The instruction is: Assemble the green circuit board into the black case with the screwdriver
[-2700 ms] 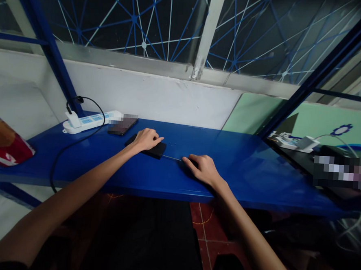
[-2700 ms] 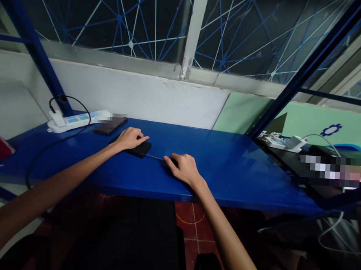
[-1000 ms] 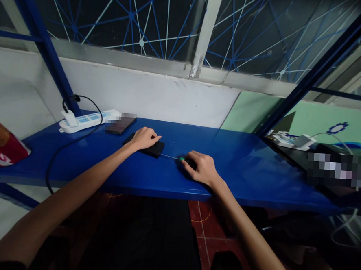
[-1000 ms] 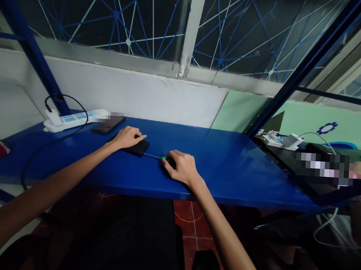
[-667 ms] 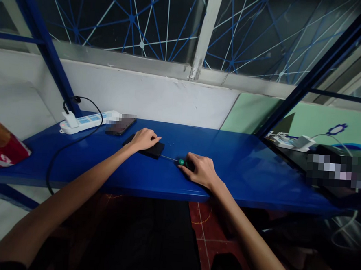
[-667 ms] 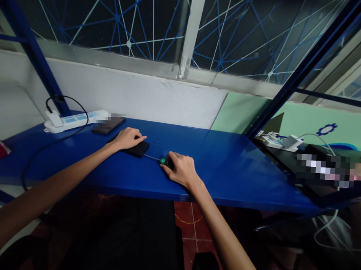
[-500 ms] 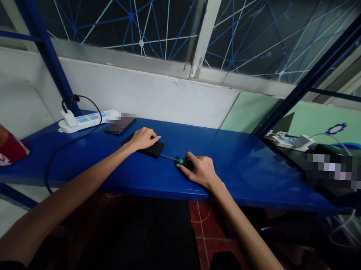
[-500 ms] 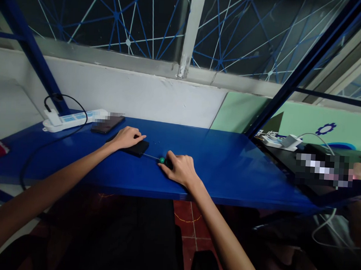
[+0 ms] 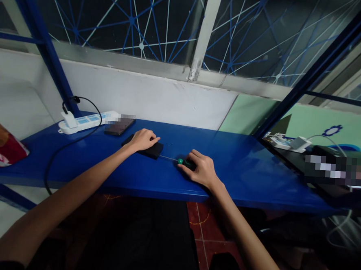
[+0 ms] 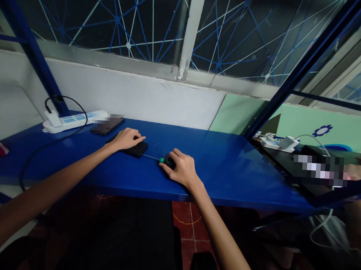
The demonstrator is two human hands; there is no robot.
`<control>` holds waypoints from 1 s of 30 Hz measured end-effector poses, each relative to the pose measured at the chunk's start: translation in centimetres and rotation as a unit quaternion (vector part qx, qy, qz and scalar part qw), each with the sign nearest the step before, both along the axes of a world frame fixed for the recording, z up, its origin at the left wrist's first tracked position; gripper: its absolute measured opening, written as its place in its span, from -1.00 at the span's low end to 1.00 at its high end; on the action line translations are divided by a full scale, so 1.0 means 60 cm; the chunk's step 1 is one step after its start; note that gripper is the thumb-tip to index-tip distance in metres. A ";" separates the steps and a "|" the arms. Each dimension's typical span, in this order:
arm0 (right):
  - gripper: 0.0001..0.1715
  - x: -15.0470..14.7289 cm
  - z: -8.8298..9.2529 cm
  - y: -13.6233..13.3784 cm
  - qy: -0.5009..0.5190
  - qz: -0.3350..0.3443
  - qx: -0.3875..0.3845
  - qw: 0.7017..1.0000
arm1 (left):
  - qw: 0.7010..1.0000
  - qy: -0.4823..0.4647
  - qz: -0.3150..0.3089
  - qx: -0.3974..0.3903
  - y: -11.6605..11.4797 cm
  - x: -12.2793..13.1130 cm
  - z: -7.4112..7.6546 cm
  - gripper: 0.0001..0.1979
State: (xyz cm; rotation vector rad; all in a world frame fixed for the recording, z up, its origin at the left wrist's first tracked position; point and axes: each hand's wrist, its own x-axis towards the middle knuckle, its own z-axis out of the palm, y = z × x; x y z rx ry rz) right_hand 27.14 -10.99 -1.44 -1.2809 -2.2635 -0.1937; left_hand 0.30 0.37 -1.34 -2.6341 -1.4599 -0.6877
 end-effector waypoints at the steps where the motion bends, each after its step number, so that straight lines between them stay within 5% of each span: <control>1: -0.61 0.000 -0.001 0.001 -0.003 0.001 -0.009 1.000 | 1.000 0.001 0.001 0.000 -0.001 0.000 0.001 -0.54; 18: -0.50 -0.001 -0.006 -0.003 0.003 0.004 0.013 1.000 | 0.999 0.011 0.014 -0.028 -0.006 0.004 0.007 -0.55; 30: -0.63 -0.009 -0.011 -0.002 -0.057 -0.025 -0.014 0.998 | 1.000 0.007 -0.005 -0.030 0.002 0.000 0.001 -0.51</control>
